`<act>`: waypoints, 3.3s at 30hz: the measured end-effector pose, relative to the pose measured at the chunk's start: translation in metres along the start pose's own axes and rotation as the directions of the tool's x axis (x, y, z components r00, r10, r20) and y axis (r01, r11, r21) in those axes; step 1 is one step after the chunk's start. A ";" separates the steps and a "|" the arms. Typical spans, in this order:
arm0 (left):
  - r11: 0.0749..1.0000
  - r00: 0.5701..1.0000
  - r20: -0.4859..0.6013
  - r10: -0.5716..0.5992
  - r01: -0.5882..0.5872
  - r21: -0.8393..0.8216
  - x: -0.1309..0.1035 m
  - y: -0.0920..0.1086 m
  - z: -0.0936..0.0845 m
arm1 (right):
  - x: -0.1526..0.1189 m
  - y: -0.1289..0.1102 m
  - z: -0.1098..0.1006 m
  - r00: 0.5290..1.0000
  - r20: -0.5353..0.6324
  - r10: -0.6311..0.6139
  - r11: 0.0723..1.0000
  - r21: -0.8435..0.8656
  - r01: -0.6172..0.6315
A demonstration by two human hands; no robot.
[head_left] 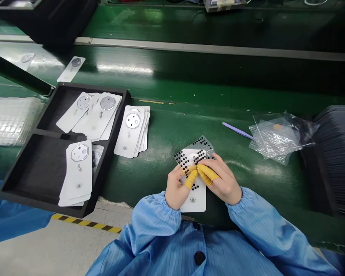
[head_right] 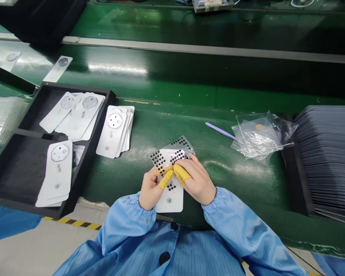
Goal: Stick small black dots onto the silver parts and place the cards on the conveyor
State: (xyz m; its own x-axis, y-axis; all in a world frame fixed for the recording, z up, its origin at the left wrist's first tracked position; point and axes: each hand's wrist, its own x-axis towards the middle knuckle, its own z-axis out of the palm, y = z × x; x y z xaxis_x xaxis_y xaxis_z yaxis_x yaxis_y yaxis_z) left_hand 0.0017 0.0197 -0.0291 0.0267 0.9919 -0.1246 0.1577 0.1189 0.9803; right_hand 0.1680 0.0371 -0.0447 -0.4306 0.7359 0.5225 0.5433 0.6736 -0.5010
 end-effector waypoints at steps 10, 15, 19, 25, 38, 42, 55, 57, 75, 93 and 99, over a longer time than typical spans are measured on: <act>0.982 0.994 -0.061 -0.096 0.104 0.158 0.006 -0.022 -0.030 | -0.003 0.019 0.024 0.960 -0.089 0.265 0.961 0.107 -0.255; 0.996 0.935 -0.355 0.003 0.031 0.089 -0.007 -0.011 -0.075 | -0.001 0.017 0.014 0.973 -0.082 0.216 0.975 0.074 -0.210; 0.999 0.959 -0.281 -0.030 0.032 0.001 -0.019 0.018 -0.054 | 0.016 -0.008 0.004 0.974 -0.188 0.126 0.992 -0.003 -0.129; 0.982 0.981 -0.165 0.104 -0.075 0.175 -0.024 0.036 -0.012 | 0.024 -0.025 -0.002 0.982 -0.181 0.051 0.999 0.003 -0.052; 0.938 0.976 -0.083 0.199 -0.165 0.305 -0.023 0.036 -0.011 | 0.033 -0.042 -0.023 0.990 0.128 -0.061 0.973 -0.212 0.087; 0.890 0.964 -0.105 0.245 -0.181 0.418 -0.022 0.031 -0.008 | 0.026 -0.045 -0.019 0.977 0.213 0.005 0.972 -0.230 0.045; 0.857 0.943 -0.245 0.223 -0.070 0.510 0.056 -0.004 -0.115 | -0.003 0.000 0.012 0.966 0.118 0.232 0.941 0.225 -0.253; 0.739 0.943 -0.252 0.218 0.008 0.673 0.081 -0.005 -0.146 | -0.008 0.009 0.017 0.973 0.122 0.198 0.960 0.175 -0.218; 0.977 0.967 -0.177 -0.182 0.157 -0.146 0.004 -0.027 -0.029 | -0.021 0.020 0.017 0.983 0.029 0.183 0.982 0.049 -0.184; 0.981 0.979 -0.110 -0.172 0.161 -0.108 0.006 -0.039 0.020 | -0.030 0.034 0.031 0.995 0.045 0.090 0.988 0.125 -0.095; 0.979 0.971 -0.130 -0.200 0.204 0.021 0.006 -0.042 0.022 | -0.025 0.036 0.035 0.992 0.026 0.120 0.992 0.037 -0.121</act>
State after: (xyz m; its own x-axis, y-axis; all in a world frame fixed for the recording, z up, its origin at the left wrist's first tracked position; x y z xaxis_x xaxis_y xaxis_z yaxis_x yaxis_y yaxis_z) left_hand 0.0169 0.0191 -0.0748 -0.1344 0.9453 -0.2972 0.1802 0.3182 0.9308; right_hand 0.1730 0.0456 -0.1002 -0.3803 0.8132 0.4405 0.5642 0.5814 -0.5862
